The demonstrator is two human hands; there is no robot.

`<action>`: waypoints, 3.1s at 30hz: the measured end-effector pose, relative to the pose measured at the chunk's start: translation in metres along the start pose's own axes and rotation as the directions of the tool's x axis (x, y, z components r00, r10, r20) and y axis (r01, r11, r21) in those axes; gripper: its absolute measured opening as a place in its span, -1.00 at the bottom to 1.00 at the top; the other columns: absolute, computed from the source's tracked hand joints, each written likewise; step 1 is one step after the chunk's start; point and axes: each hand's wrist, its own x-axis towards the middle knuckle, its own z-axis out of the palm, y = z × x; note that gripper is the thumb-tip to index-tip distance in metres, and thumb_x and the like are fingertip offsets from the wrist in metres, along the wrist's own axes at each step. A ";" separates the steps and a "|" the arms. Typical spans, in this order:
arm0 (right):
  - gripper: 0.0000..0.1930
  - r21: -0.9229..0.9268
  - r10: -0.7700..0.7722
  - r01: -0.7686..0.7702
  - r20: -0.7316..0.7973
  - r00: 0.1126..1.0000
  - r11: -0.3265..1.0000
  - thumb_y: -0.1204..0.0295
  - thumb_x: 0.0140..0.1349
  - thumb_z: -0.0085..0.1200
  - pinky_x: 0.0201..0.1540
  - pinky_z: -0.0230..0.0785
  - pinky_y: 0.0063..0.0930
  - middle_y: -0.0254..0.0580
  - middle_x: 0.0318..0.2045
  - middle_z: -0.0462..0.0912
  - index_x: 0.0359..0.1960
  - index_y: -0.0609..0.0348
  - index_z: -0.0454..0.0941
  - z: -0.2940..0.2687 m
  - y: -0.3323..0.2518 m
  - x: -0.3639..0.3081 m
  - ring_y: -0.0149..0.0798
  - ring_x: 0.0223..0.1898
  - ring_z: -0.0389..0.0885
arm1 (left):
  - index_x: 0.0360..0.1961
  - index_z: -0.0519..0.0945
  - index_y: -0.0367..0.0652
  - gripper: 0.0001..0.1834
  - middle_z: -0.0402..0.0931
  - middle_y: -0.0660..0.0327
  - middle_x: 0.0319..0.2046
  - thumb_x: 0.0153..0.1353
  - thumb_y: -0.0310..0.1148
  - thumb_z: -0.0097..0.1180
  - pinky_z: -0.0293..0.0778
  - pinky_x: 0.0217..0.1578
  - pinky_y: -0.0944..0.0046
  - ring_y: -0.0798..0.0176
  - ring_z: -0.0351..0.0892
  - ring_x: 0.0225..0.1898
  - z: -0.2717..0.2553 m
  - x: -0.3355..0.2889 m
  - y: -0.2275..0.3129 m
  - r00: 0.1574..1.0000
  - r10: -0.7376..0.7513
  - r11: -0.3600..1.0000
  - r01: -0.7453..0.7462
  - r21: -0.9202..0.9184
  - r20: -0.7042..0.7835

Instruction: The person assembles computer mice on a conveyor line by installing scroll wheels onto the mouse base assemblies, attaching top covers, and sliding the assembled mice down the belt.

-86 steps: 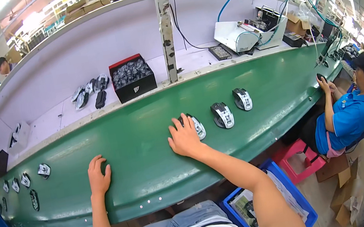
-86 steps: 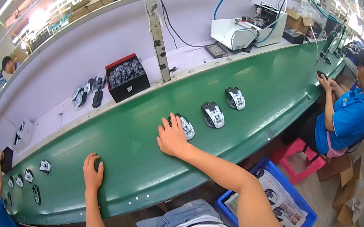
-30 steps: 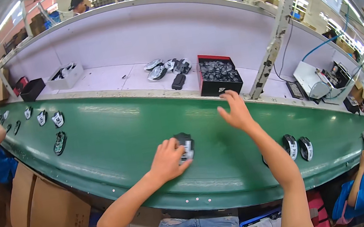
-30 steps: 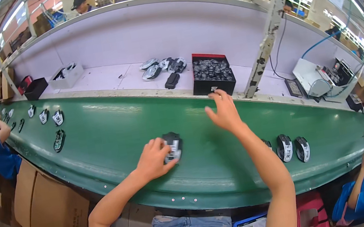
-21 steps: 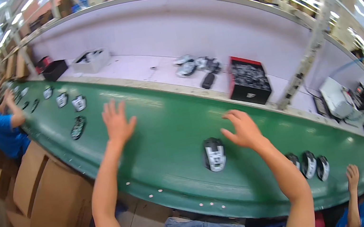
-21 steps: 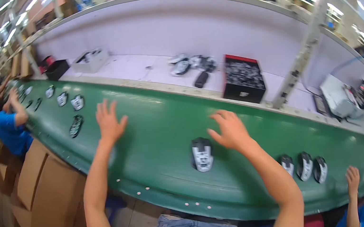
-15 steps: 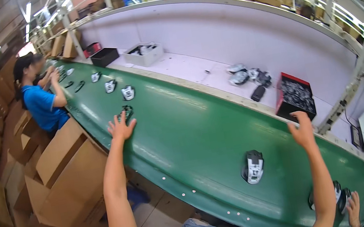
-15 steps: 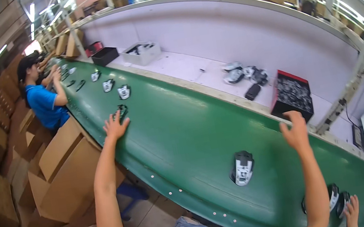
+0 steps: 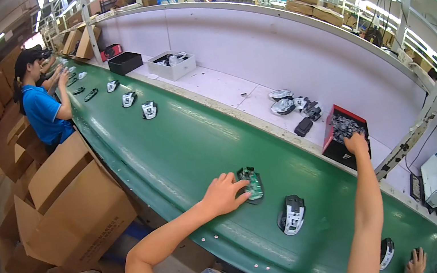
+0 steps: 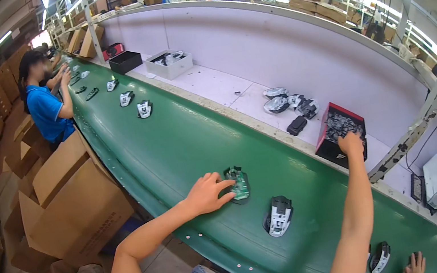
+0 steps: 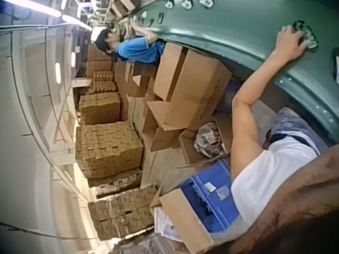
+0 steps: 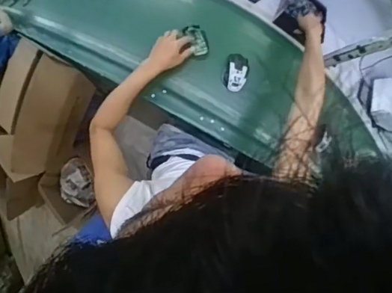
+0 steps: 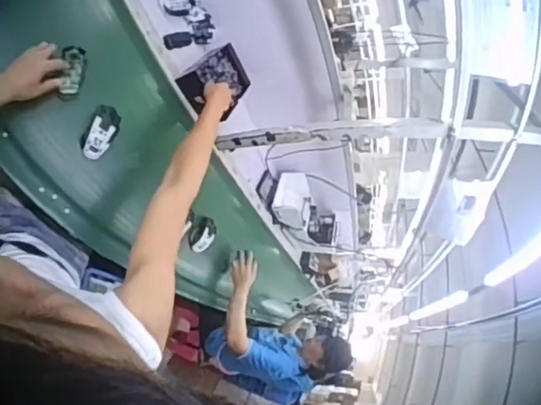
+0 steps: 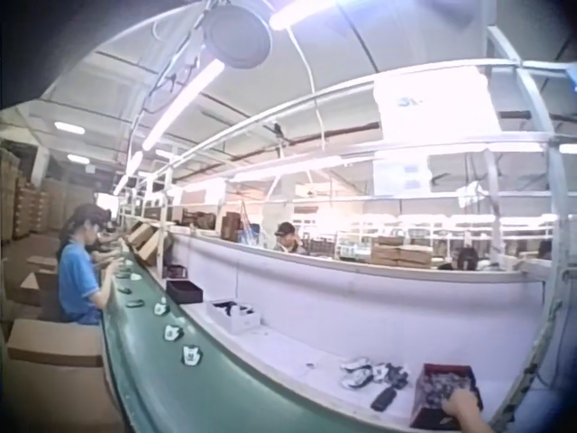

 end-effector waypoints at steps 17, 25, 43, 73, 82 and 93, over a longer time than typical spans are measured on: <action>-0.84 0.279 -0.042 0.186 -0.454 0.890 0.942 0.45 0.06 0.15 -0.05 0.48 -0.06 -0.01 -0.24 0.64 -0.29 0.14 0.65 0.020 0.042 0.009 0.10 -0.11 0.61 | 0.35 0.31 -0.13 -0.12 0.24 -0.10 0.32 0.05 0.00 0.36 0.06 0.39 -0.06 -0.17 0.16 0.38 0.053 0.088 -0.001 0.961 0.276 0.917 -0.257 -0.306 0.018; -0.59 0.137 -0.097 0.114 -0.124 0.988 0.984 0.11 0.10 0.15 0.08 0.47 -0.02 0.27 -0.19 0.68 -0.24 0.22 0.73 0.020 0.043 0.005 0.23 -0.06 0.64 | 0.37 0.32 0.04 -0.15 0.27 0.14 0.38 -0.02 -0.14 0.29 -0.08 0.45 -0.07 -0.12 -0.02 0.50 0.025 0.077 -0.043 0.925 0.231 0.930 -0.118 -0.349 0.302; -0.77 0.282 -0.121 0.306 -0.523 0.843 0.909 0.37 0.16 0.27 -0.11 0.48 -0.16 -0.05 -0.19 0.70 -0.17 0.17 0.65 0.029 0.002 -0.023 0.02 -0.22 0.65 | 0.37 0.28 -0.04 -0.13 0.26 0.10 0.37 0.05 0.01 0.26 -0.14 0.44 -0.21 -0.06 0.02 0.48 0.039 0.069 -0.019 0.923 0.305 0.915 -0.217 -0.340 0.233; -0.74 0.441 -0.648 0.584 -0.008 0.762 0.681 0.48 0.02 0.36 -0.15 0.57 -0.25 0.02 -0.32 0.75 -0.22 0.26 0.70 0.023 -0.128 -0.238 -0.03 -0.24 0.75 | 0.31 0.37 0.08 0.03 0.15 -0.03 0.39 -0.14 0.36 0.35 -0.21 0.41 -0.37 -0.23 -0.08 0.47 0.043 0.060 -0.004 0.945 0.262 0.953 -0.221 -0.206 0.196; -0.75 0.278 -0.746 0.723 -0.033 0.666 0.633 0.48 0.01 0.36 -0.11 0.53 -0.14 -0.03 -0.23 0.71 -0.22 0.19 0.74 0.014 -0.134 -0.231 0.07 -0.21 0.69 | 0.31 0.40 0.16 0.00 0.16 0.00 0.39 -0.16 0.33 0.39 -0.20 0.41 -0.36 -0.24 -0.07 0.47 0.042 0.064 -0.001 0.948 0.258 0.954 -0.220 -0.202 0.187; -0.76 0.667 -0.486 0.369 -0.011 0.874 0.648 0.42 0.02 0.37 -0.23 0.54 -0.25 -0.05 -0.39 0.73 -0.26 0.24 0.73 0.032 -0.116 -0.241 -0.03 -0.39 0.70 | 0.45 0.23 0.21 0.02 0.08 0.06 0.45 0.02 0.36 0.24 -0.23 0.44 -0.32 -0.17 -0.11 0.50 0.042 0.058 0.008 0.923 0.292 0.956 -0.276 -0.098 0.252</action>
